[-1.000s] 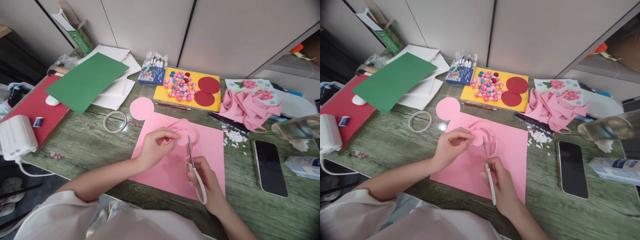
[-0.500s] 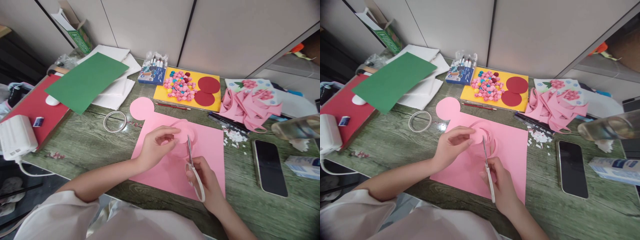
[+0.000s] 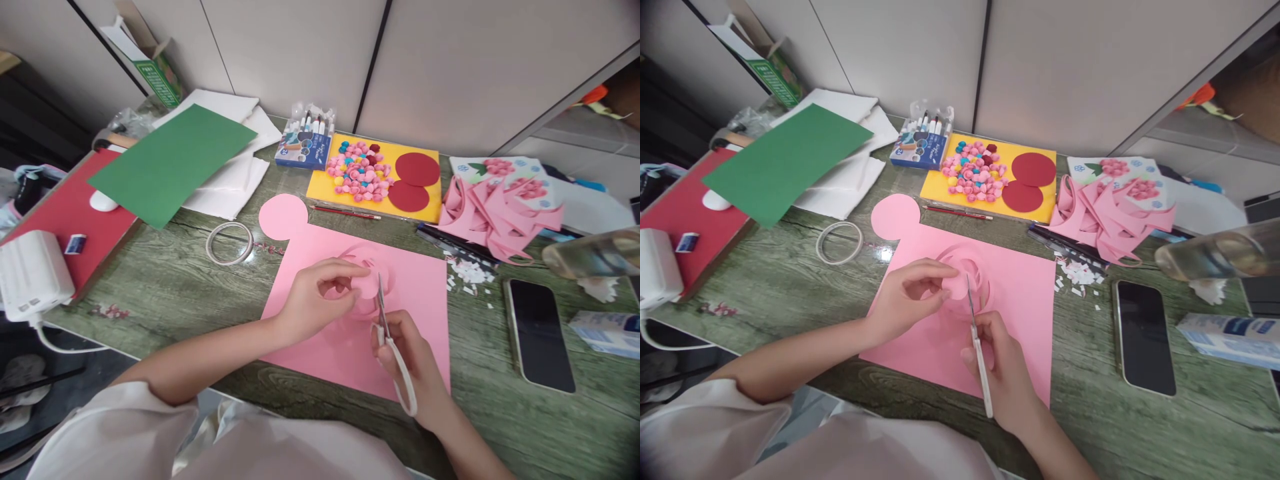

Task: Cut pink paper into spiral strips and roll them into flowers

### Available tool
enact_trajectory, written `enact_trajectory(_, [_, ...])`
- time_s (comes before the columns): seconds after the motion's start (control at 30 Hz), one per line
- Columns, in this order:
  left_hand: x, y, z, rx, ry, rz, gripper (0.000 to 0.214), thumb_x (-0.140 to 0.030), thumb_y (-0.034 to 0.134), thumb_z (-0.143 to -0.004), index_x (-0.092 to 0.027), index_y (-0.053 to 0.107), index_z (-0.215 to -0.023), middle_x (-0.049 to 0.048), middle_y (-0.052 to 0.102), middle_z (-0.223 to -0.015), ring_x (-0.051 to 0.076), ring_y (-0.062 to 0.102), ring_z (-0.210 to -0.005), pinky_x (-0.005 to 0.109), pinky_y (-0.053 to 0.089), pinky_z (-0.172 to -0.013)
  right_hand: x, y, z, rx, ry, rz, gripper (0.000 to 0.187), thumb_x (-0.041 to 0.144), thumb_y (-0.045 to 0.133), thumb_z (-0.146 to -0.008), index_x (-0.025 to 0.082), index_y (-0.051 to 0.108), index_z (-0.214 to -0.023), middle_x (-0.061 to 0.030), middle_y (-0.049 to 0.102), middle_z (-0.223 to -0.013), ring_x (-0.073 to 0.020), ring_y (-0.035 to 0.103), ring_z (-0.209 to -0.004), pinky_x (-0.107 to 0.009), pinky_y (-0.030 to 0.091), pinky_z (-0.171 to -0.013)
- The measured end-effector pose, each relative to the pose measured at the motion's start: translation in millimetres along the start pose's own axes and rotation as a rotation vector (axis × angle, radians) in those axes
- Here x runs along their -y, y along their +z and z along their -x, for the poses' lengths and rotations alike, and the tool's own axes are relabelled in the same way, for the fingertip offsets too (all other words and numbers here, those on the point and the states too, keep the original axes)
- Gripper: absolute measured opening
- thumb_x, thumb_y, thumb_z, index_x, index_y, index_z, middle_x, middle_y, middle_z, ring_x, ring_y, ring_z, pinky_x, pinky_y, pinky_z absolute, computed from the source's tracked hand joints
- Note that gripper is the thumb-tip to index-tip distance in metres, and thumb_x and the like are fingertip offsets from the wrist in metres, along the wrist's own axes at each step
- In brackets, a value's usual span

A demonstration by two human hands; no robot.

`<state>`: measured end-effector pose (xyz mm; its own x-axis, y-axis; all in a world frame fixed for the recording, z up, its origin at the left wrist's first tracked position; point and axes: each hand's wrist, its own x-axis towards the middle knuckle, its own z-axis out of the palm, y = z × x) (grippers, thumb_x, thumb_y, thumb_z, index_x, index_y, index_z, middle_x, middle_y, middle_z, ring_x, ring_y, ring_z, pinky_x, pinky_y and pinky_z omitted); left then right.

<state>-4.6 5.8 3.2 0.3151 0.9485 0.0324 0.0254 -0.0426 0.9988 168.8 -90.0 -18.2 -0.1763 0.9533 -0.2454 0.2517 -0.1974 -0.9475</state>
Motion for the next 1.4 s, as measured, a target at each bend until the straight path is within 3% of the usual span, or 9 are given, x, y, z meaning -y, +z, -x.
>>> enact_trajectory(0.37, [-3.9, 0.2, 1.1, 0.003, -0.009, -0.020, 0.026, -0.006, 0.060, -0.069, -0.015, 0.070, -0.092, 0.0090, 0.068, -0.094, 0.014, 0.061, -0.081, 0.025, 0.049, -0.067, 1.9, 1.1, -0.2, -0.005, 0.008, -0.009, 0.029, 0.052, 0.044, -0.089, 0.024, 0.041, -0.097, 0.0027, 0.046, -0.076, -0.0138, 0.040, -0.065, -0.027, 0.033, -0.058])
enact_trajectory(0.9, [4.7, -3.6, -3.9, -0.095, 0.047, 0.056, 0.018, -0.004, 0.061, -0.069, -0.017, 0.070, -0.077, 0.0049, 0.070, -0.081, 0.014, 0.064, -0.079, 0.025, 0.050, -0.071, -0.3, -0.7, 1.4, 0.011, 0.045, 0.044, 0.022, 0.043, 0.044, -0.092, 0.023, 0.043, -0.101, 0.0018, 0.048, -0.076, -0.0141, 0.043, -0.065, -0.026, 0.035, -0.058])
enact_trajectory(1.4, [4.3, -6.5, -4.3, -0.112, 0.023, 0.059, 0.015, -0.008, 0.063, -0.073, -0.017, 0.072, -0.082, 0.0055, 0.070, -0.088, 0.014, 0.064, -0.084, 0.026, 0.051, -0.076, 0.5, 0.5, -1.5, -0.004, 0.038, 0.086, 0.022, 0.043, 0.047, -0.090, 0.024, 0.046, -0.099, 0.0024, 0.050, -0.072, -0.0135, 0.046, -0.059, -0.025, 0.039, -0.054])
